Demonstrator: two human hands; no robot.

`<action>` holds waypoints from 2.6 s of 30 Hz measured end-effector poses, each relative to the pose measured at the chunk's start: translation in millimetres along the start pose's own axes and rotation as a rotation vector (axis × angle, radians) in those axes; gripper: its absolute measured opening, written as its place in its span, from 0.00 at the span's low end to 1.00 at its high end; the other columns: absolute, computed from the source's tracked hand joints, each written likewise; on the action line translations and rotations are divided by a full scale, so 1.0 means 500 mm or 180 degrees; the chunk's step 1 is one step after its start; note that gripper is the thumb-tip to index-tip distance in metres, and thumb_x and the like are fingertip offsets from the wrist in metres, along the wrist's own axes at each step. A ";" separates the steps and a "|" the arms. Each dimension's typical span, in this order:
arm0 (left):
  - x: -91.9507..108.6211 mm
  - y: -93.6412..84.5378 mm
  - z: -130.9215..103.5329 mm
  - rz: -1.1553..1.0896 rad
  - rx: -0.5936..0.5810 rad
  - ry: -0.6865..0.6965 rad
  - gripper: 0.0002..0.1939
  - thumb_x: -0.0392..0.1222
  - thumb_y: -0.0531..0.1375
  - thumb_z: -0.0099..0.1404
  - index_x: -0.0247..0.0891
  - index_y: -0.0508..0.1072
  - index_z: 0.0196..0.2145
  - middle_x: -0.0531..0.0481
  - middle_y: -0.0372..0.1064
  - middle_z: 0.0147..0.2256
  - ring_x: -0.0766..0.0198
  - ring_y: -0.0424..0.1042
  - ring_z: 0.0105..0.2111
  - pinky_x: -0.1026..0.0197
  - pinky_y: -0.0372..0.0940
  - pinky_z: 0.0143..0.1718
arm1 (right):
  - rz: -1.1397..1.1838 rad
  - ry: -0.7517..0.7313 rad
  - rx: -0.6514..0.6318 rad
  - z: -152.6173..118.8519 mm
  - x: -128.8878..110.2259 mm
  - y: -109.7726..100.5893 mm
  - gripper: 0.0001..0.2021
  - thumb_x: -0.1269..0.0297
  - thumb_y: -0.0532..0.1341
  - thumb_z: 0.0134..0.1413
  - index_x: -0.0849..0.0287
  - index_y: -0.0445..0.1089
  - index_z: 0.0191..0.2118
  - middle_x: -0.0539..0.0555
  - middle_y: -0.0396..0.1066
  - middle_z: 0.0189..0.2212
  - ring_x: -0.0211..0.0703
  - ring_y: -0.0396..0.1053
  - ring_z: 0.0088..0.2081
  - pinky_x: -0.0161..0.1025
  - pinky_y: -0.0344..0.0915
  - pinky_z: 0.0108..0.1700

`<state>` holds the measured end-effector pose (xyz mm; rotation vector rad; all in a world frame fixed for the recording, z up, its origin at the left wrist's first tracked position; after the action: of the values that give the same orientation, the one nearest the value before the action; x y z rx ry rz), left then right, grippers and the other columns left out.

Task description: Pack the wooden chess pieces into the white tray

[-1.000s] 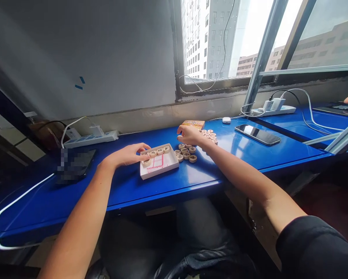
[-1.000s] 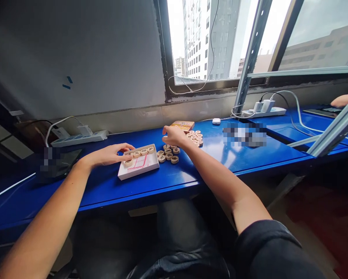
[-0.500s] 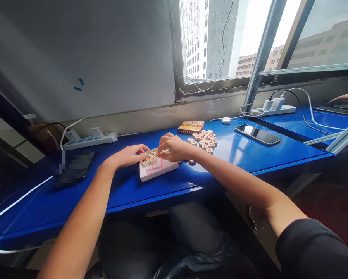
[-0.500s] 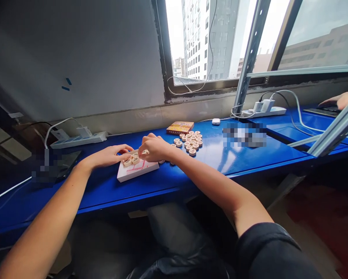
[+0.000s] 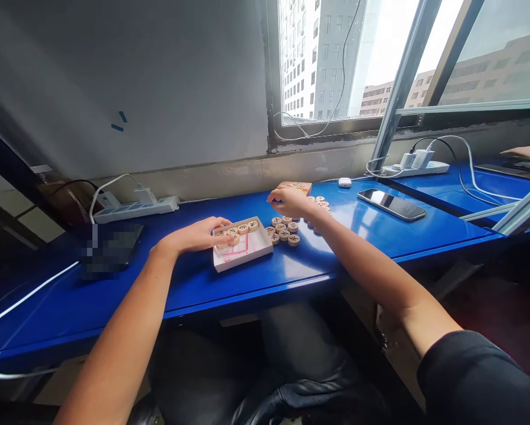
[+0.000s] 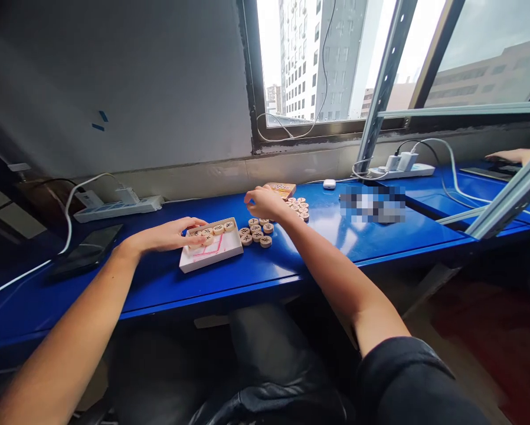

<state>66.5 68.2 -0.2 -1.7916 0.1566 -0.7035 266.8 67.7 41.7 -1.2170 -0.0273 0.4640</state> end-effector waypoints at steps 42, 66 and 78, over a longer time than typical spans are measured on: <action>0.022 -0.005 0.003 0.0408 0.0240 0.0071 0.33 0.70 0.50 0.59 0.44 0.68 0.51 0.46 0.66 0.50 0.51 0.64 0.51 0.56 0.60 0.51 | 0.0558 -0.1151 -0.0384 -0.047 -0.166 0.043 0.24 0.44 0.52 0.59 0.55 0.78 0.31 0.56 0.68 0.44 0.48 0.58 0.50 0.45 0.57 0.51; 0.047 0.007 0.001 0.0307 0.0136 0.0183 0.34 0.66 0.52 0.59 0.44 0.63 0.56 0.48 0.64 0.54 0.53 0.65 0.52 0.59 0.63 0.49 | 0.0040 -0.0954 0.0091 -0.042 -0.176 0.038 0.11 0.56 0.63 0.49 0.58 0.76 0.33 0.57 0.67 0.42 0.50 0.58 0.50 0.43 0.61 0.44; 0.040 0.001 0.004 0.0280 0.0225 0.0169 0.33 0.66 0.52 0.59 0.44 0.64 0.55 0.49 0.65 0.53 0.54 0.66 0.52 0.61 0.64 0.48 | 0.0081 -0.0868 0.0075 -0.046 -0.168 0.036 0.12 0.59 0.63 0.50 0.54 0.74 0.42 0.57 0.65 0.43 0.51 0.57 0.49 0.44 0.61 0.44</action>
<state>83.9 60.6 6.6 -1.6890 0.2419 -0.6859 190.9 21.8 35.8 -1.1250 -0.2391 0.6484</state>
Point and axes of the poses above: each hand's wrist, its own z-axis towards the middle knuckle, its own y-axis out of the palm, x = y × z, the point moved 10 cm from there along z, towards the middle knuckle
